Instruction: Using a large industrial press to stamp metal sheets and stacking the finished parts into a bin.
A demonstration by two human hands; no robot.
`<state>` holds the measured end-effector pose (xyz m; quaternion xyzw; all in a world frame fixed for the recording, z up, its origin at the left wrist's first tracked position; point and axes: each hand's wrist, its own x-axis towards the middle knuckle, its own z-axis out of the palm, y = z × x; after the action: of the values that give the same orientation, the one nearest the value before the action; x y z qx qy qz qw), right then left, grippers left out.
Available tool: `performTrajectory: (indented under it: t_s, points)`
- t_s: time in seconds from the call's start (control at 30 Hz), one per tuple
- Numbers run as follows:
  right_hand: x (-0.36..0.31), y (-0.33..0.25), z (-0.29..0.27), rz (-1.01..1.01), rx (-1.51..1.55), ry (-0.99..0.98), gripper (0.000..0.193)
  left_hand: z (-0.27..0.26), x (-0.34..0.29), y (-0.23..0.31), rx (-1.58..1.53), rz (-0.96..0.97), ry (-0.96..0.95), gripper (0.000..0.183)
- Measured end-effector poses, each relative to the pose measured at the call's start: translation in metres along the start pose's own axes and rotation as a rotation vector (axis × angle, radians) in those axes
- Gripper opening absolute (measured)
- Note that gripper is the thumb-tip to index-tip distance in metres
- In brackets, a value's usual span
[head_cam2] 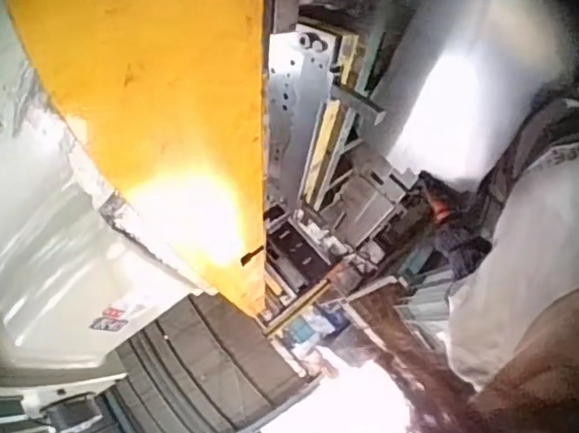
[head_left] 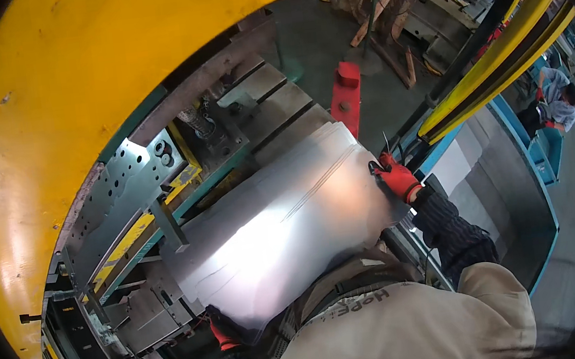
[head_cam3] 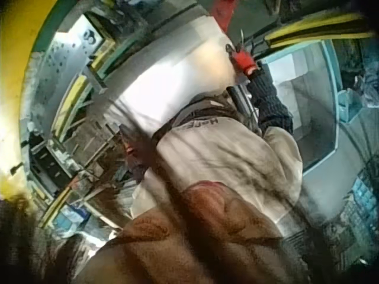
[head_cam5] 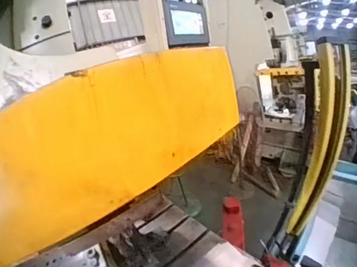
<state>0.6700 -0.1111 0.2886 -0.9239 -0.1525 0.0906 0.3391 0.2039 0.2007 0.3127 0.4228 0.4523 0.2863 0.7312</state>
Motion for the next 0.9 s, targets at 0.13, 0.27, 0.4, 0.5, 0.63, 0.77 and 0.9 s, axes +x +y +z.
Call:
performTrajectory:
  t_s: [0.13, 0.27, 0.4, 0.5, 0.63, 0.77, 0.9]
  points:
    - [-0.029, -0.04, -0.035, 0.191, -0.124, -0.203, 0.045, -0.023, 0.006, -0.013, 0.285, 0.151, 0.014, 0.056]
    - [-0.055, -0.044, -0.039, 0.242, 0.125, -0.052, 0.039, -0.039, 0.014, -0.021, 0.25, 0.172, 0.041, 0.053]
    - [-0.083, -0.022, -0.046, 0.37, 0.298, 0.045, 0.037, -0.022, -0.002, -0.011, 0.396, 0.149, 0.036, 0.05]
    - [-0.105, -0.006, -0.046, 0.354, 0.382, 0.205, 0.043, -0.063, 0.006, -0.026, 1.264, 0.641, -0.169, 0.05]
    - [-0.136, -0.014, -0.066, 0.532, 0.341, 0.096, 0.044, -0.074, 0.002, -0.018, 0.685, 0.17, -0.138, 0.054]
    - [-0.16, 0.02, -0.065, 0.501, 0.19, 0.268, 0.047, 0.063, -0.061, 0.016, 0.163, -0.255, -0.237, 0.054]
    - [-0.159, 0.014, -0.076, 0.54, 0.199, 0.131, 0.048, 0.012, -0.045, -0.01, 0.262, -0.036, -0.057, 0.05]
